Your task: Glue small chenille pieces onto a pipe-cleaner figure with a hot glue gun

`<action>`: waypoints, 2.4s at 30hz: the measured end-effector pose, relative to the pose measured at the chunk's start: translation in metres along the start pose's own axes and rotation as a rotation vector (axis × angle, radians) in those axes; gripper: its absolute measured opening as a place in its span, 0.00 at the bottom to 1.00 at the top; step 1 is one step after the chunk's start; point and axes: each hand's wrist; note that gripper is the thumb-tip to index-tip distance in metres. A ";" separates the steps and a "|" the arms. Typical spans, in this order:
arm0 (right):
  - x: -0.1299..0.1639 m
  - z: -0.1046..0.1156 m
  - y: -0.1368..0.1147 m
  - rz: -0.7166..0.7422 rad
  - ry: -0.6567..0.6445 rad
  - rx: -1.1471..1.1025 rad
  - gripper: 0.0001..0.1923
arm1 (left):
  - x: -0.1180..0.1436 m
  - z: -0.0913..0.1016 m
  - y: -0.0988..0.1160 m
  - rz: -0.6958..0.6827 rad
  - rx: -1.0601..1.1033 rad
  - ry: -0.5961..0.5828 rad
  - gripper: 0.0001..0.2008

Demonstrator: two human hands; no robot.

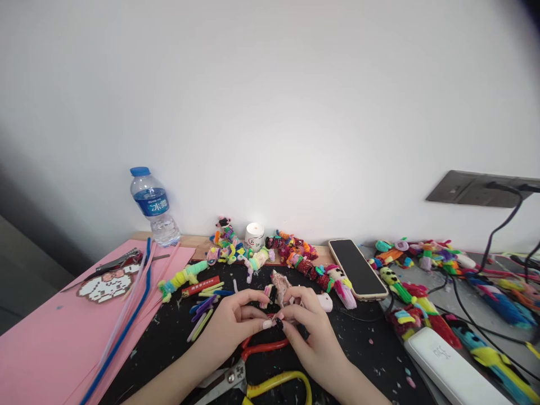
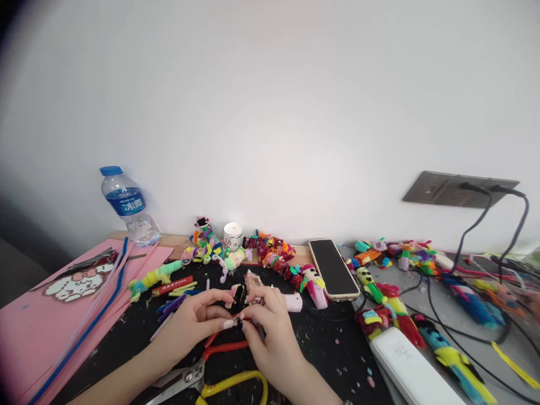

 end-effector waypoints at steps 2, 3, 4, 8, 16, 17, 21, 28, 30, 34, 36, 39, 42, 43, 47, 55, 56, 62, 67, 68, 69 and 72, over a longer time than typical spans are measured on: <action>-0.001 0.000 0.000 0.003 0.012 -0.034 0.08 | 0.000 0.000 0.001 0.020 0.020 0.002 0.18; -0.001 0.000 0.000 -0.003 0.025 -0.054 0.08 | 0.000 0.001 0.002 0.027 0.045 0.000 0.17; -0.001 0.000 0.001 -0.010 0.042 -0.074 0.08 | 0.000 0.001 0.002 0.029 0.076 0.000 0.18; -0.003 0.002 0.003 -0.052 0.104 -0.136 0.07 | 0.000 0.007 0.001 0.017 0.215 0.008 0.15; -0.005 0.004 0.001 -0.069 0.061 -0.196 0.09 | 0.000 0.011 0.003 0.067 0.373 0.016 0.11; -0.005 0.004 0.001 -0.071 0.050 -0.205 0.09 | 0.000 0.011 0.003 0.071 0.379 0.010 0.10; -0.004 0.002 0.002 -0.080 0.015 -0.218 0.08 | 0.001 0.010 0.003 0.079 0.364 -0.017 0.10; 0.000 0.001 0.005 -0.099 -0.054 -0.120 0.08 | 0.002 0.006 0.004 0.066 0.296 -0.051 0.14; 0.001 0.001 0.005 -0.095 -0.072 -0.083 0.08 | 0.002 0.005 0.004 0.072 0.274 -0.051 0.15; 0.000 0.003 0.003 -0.065 -0.117 -0.046 0.09 | 0.003 0.004 0.002 0.072 0.240 -0.069 0.16; -0.001 0.003 0.002 -0.049 -0.136 -0.037 0.09 | 0.003 0.004 0.002 0.075 0.226 -0.082 0.16; -0.001 0.004 0.000 -0.041 -0.153 -0.021 0.08 | 0.002 0.003 0.003 0.082 0.207 -0.108 0.15; -0.001 0.004 0.000 -0.033 -0.161 -0.004 0.08 | 0.002 0.002 0.004 0.089 0.203 -0.122 0.15; 0.000 0.004 0.000 -0.031 -0.158 0.003 0.08 | 0.002 0.002 0.004 0.090 0.203 -0.124 0.15; 0.000 0.002 0.002 -0.036 -0.129 0.037 0.08 | 0.005 0.001 0.005 0.093 0.189 -0.125 0.16; -0.001 0.002 0.000 -0.034 -0.118 0.044 0.08 | 0.006 -0.001 0.009 0.109 0.141 -0.137 0.17; -0.001 0.002 0.000 -0.029 -0.123 0.046 0.08 | 0.006 -0.001 0.008 0.104 0.137 -0.142 0.17; -0.001 0.003 -0.003 -0.012 -0.165 0.041 0.08 | 0.005 0.001 0.005 0.084 0.107 -0.165 0.15; -0.002 0.003 -0.003 -0.017 -0.173 0.036 0.09 | 0.005 -0.001 0.007 0.088 0.090 -0.161 0.14; -0.002 0.003 -0.003 -0.016 -0.172 0.037 0.09 | 0.005 -0.002 0.008 0.092 0.086 -0.161 0.14; -0.002 0.002 -0.003 -0.015 -0.172 0.036 0.09 | 0.005 -0.002 0.009 0.093 0.081 -0.162 0.14; -0.001 0.002 -0.003 -0.021 -0.174 0.038 0.09 | 0.005 -0.005 0.011 0.097 0.072 -0.163 0.14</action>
Point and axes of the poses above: each hand's wrist, its own x-axis away from the middle knuckle, its own z-axis out of the back of the hand, y = z × x, and after that the axes turned 3 degrees about -y, right-handed
